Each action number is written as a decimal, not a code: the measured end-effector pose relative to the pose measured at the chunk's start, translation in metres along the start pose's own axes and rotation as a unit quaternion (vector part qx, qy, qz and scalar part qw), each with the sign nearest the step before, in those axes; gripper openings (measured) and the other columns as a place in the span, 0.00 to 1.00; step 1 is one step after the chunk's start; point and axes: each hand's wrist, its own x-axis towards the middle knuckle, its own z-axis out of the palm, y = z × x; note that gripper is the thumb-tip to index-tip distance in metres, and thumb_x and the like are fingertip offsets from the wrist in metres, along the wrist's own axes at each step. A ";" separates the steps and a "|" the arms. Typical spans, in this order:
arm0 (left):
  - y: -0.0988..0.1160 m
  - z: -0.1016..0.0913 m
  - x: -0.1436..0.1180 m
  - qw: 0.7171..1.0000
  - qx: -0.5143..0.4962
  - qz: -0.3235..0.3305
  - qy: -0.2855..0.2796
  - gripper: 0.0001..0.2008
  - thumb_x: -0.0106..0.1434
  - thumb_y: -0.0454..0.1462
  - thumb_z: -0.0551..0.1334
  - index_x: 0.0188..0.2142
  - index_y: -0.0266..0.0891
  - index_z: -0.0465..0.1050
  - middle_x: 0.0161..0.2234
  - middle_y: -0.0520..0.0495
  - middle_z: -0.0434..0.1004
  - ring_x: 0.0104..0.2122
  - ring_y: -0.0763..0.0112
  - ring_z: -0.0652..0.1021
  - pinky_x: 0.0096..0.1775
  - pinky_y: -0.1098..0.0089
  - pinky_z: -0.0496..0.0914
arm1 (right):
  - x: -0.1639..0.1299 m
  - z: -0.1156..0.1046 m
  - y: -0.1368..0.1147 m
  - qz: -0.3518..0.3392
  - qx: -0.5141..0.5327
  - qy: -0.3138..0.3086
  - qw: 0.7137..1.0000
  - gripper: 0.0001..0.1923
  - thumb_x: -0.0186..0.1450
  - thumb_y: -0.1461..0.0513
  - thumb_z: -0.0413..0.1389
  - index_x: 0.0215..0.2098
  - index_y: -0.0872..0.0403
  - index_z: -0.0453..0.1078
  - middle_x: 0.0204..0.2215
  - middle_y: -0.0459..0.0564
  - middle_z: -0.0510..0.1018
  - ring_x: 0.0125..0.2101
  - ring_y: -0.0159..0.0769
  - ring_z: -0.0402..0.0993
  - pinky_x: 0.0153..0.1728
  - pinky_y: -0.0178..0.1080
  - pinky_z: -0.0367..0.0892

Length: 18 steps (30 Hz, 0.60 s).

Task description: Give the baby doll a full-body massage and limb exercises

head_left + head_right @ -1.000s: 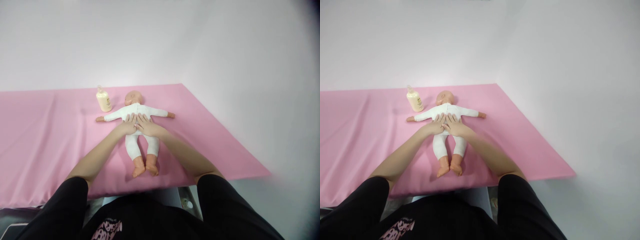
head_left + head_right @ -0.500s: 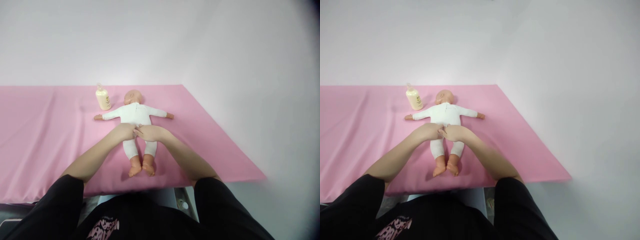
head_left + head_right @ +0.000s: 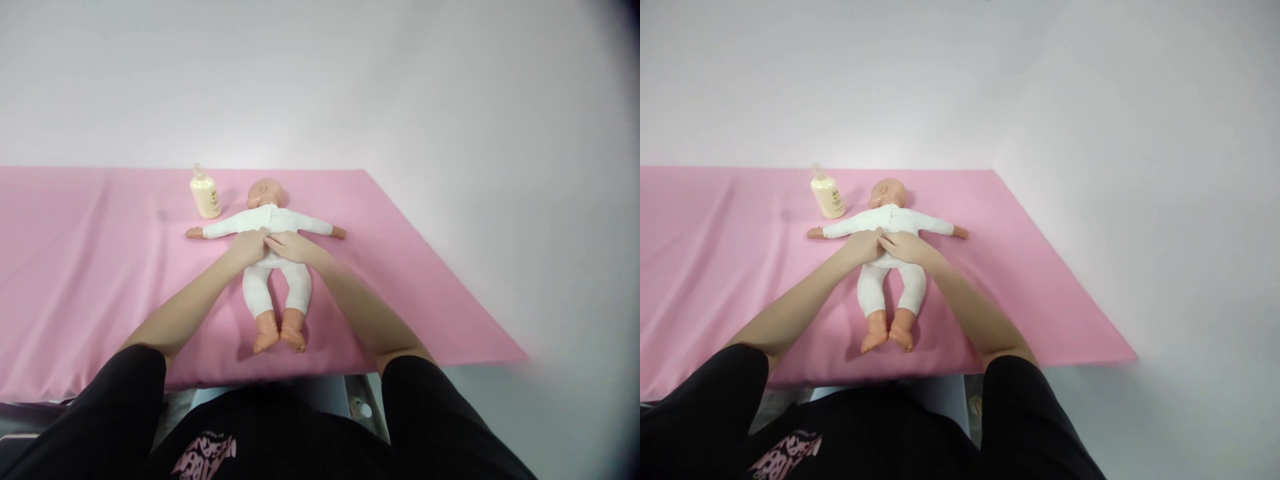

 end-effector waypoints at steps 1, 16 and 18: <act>-0.002 -0.001 0.003 1.000 0.002 -0.001 -0.008 0.21 0.70 0.38 0.55 0.60 0.31 0.66 0.45 0.33 0.83 0.47 0.49 0.84 0.44 0.60 0.73 | 0.006 0.007 0.007 0.007 0.004 0.008 1.000 0.24 0.79 0.55 0.41 0.53 0.55 0.77 0.49 0.57 0.84 0.49 0.44 0.79 0.56 0.43 0.69; -0.037 0.042 0.039 0.981 -0.114 0.052 0.148 0.14 0.71 0.43 0.58 0.42 0.37 0.78 0.44 0.40 0.81 0.49 0.55 0.79 0.57 0.57 0.70 | 0.053 0.051 0.099 0.068 0.006 0.098 0.993 0.32 0.76 0.47 0.43 0.75 0.41 0.53 0.79 0.44 0.43 0.77 0.57 0.38 0.73 0.68 0.42; -0.045 0.054 0.045 0.965 -0.164 0.058 0.194 0.12 0.69 0.41 0.60 0.45 0.37 0.77 0.55 0.37 0.76 0.58 0.53 0.74 0.64 0.56 0.65 | 0.057 0.054 0.113 0.077 0.020 0.119 0.990 0.35 0.76 0.47 0.41 0.77 0.46 0.47 0.79 0.48 0.43 0.78 0.54 0.39 0.75 0.63 0.42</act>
